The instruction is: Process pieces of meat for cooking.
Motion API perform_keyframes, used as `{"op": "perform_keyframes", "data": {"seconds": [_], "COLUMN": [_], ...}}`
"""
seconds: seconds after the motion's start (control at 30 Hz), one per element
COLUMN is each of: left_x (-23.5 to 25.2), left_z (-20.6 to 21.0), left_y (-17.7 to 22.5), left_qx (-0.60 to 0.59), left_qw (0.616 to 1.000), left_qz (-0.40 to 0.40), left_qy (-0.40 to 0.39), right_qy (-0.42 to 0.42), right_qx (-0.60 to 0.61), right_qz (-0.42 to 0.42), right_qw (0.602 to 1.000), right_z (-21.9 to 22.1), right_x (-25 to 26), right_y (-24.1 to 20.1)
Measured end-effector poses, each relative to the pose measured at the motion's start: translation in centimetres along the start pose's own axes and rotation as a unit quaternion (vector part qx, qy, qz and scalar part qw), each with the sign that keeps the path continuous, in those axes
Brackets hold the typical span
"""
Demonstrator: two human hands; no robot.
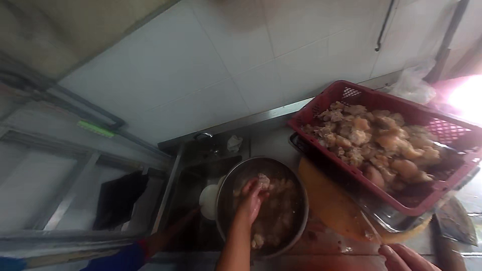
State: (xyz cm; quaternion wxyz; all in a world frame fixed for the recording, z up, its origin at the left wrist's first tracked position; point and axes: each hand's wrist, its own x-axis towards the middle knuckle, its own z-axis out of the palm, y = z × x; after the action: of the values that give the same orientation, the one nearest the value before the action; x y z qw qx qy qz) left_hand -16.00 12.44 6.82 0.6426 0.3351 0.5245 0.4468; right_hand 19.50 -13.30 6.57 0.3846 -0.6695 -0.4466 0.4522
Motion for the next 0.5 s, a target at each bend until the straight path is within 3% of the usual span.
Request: {"op": "perform_keyframes", "data": {"seconds": [0.13,0.23,0.4,0.5], "left_x": [-3.6,-5.8,-9.2,-9.5], "left_z": [-0.2,0.1,3.5,4.9], "left_y": [1.5,1.8,0.6,-0.3], "left_qx": [-0.151,-0.176,0.057,0.133], "left_qw": [0.986,0.974,0.962,0.932], "left_qz": [-0.025,-0.03,0.0,-0.008], "left_qy": [-0.063,-0.137,-0.265,-0.336], "right_qy": [-0.067,-0.095,-0.149,-0.16], "right_qx": [-0.031,-0.021,0.127,0.114], "right_qz": [-0.03,-0.046,-0.001,0.032], "right_qw": [0.997,0.994,0.981,0.98], "right_z": [2.5,5.0,9.4,9.7], "right_x": [1.9,3.2,5.8,6.7], "right_y": [-3.2,-6.1,-9.5,-9.6]}}
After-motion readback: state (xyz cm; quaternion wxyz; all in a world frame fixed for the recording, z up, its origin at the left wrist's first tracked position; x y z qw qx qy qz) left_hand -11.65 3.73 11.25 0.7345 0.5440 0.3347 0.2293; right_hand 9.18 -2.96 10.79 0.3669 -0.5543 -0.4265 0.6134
